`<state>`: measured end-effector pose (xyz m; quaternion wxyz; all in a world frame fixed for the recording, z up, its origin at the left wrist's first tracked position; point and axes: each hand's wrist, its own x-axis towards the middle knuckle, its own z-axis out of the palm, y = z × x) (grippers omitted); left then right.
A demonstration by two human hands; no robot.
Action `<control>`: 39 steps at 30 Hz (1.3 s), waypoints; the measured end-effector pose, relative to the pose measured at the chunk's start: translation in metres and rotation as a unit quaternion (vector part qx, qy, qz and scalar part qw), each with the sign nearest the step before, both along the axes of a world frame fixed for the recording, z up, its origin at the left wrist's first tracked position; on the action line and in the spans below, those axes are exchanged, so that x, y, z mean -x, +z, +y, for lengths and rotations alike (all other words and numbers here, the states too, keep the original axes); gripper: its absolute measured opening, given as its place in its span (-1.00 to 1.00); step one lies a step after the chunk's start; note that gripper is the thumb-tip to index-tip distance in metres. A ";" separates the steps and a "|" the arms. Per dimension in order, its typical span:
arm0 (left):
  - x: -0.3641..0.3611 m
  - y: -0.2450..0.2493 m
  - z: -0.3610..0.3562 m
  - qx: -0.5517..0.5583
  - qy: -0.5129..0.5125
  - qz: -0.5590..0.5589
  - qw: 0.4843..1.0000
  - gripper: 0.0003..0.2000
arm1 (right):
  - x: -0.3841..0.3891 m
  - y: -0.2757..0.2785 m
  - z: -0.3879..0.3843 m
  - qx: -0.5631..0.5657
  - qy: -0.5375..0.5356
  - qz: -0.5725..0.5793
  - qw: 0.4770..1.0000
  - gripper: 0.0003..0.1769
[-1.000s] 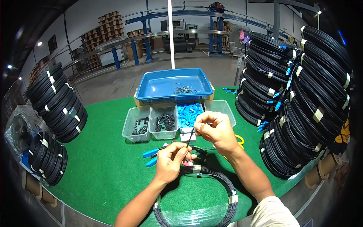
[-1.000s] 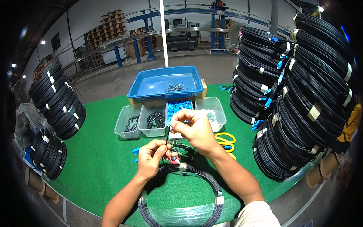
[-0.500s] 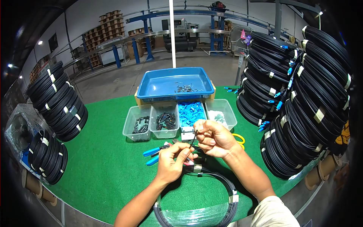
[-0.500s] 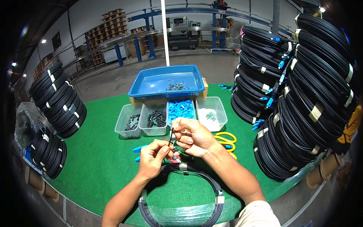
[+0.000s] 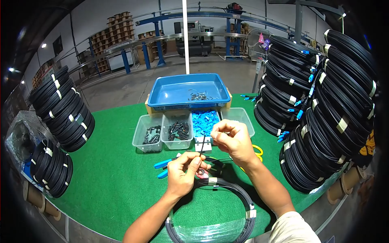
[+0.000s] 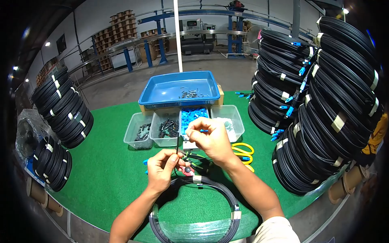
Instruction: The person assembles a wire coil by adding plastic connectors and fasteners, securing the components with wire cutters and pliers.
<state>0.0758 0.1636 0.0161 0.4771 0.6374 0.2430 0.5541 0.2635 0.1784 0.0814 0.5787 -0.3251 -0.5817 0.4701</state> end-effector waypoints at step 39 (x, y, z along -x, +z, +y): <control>0.010 -0.003 -0.005 -0.481 0.361 0.401 0.690 -0.82 | -0.006 -0.017 0.039 0.051 -0.065 0.084 0.993 -0.78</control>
